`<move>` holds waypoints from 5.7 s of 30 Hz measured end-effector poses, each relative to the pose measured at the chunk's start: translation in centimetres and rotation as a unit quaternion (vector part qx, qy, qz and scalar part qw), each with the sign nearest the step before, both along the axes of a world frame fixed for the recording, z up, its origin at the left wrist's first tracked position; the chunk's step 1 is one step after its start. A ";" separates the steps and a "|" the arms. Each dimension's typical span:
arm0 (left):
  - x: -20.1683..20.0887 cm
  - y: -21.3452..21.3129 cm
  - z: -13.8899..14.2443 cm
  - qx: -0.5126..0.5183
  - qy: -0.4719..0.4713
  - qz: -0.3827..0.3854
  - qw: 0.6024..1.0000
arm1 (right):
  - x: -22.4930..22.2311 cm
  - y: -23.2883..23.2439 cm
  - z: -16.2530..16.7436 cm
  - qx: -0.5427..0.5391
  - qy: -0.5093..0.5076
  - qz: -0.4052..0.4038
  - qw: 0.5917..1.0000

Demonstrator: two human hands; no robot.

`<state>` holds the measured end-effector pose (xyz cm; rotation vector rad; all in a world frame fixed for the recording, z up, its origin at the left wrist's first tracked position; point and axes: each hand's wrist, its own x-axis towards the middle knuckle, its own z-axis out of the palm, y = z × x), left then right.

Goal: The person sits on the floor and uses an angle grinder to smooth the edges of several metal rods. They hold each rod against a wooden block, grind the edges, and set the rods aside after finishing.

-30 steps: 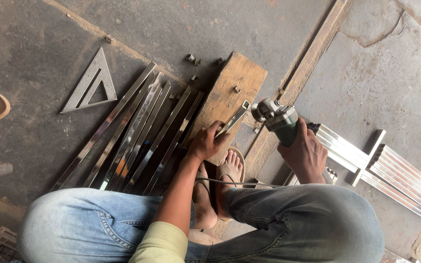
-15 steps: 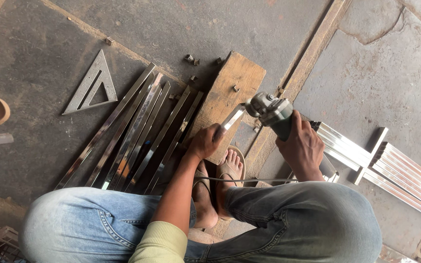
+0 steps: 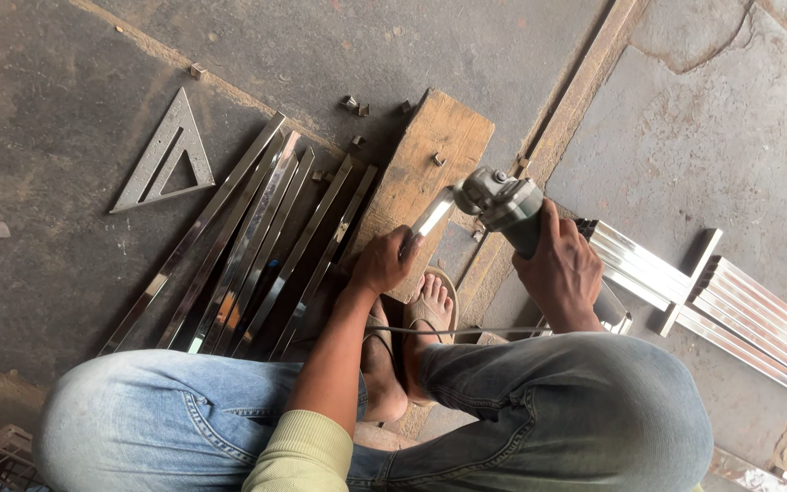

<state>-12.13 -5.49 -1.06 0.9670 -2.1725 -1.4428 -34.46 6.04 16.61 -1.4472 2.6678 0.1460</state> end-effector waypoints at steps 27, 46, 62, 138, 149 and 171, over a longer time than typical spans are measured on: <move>-0.1 -0.4 0.6 0.003 0.040 0.003 0.999 | -0.5 0.4 0.8 0.009 0.003 -0.023 1.000; 0.1 -0.7 0.4 0.082 -0.022 -0.013 0.996 | -0.5 0.1 1.1 0.021 -0.048 -0.059 0.997; -0.1 0.5 0.8 -0.012 -0.024 0.029 0.999 | -0.6 -0.2 1.9 0.071 -0.069 -0.076 0.992; -0.3 -2.2 2.3 0.169 -0.021 0.074 0.983 | -1.4 -3.2 0.5 0.036 -0.132 -0.068 0.988; -0.5 -2.1 1.6 0.101 -0.015 0.072 0.992 | -1.0 -2.8 -0.2 0.065 -0.132 -0.057 0.987; -9.3 2.5 20.2 -0.360 0.175 -0.252 0.881 | -7.9 -3.6 2.7 -0.308 -0.782 -0.209 0.500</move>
